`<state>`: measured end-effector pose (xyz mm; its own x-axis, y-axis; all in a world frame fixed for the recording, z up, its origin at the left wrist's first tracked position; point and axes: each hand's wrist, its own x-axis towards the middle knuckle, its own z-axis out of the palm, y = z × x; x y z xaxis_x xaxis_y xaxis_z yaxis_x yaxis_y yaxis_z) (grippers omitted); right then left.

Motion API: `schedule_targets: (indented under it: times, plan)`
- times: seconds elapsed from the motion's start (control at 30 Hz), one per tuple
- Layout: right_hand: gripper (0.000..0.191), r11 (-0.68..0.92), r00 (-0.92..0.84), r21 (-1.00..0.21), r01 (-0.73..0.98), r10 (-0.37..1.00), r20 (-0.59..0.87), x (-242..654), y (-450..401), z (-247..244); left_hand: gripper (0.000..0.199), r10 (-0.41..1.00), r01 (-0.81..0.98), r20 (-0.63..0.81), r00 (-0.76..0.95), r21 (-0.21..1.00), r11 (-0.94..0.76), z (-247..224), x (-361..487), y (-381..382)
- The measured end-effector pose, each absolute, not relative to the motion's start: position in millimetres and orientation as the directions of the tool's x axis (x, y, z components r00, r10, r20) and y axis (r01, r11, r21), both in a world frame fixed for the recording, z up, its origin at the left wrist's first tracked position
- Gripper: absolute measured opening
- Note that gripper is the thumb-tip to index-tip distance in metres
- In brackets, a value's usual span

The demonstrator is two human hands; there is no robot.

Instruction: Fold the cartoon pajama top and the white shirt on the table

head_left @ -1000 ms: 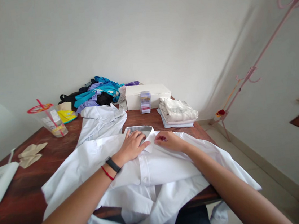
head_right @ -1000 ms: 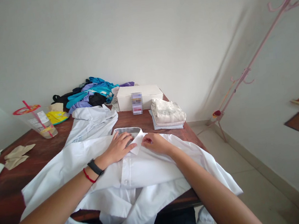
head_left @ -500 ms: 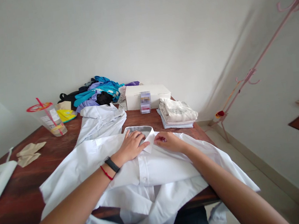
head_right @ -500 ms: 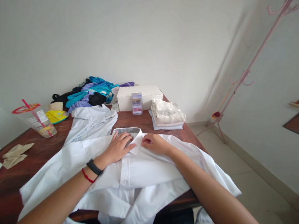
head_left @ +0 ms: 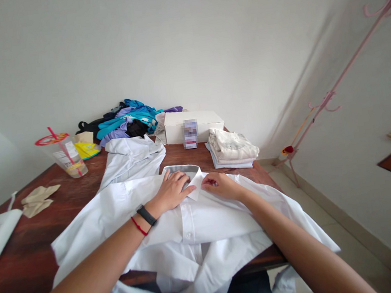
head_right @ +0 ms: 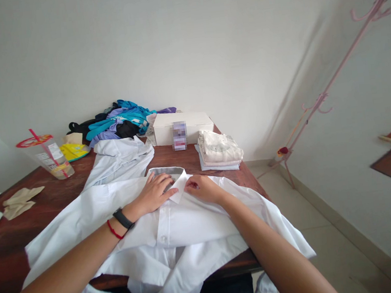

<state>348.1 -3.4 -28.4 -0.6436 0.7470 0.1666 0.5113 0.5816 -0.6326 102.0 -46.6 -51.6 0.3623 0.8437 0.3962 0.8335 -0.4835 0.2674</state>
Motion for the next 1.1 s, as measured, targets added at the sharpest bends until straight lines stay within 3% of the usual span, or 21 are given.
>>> schedule_targets:
  times: [1.1]
  plan:
    - [0.017,0.592,-0.648,-0.64,0.491,0.739,0.186,348.8,-2.2,-31.2,0.036,0.85,0.838,0.369,0.376,0.257,-0.482,-48.7,102.7,-47.4]
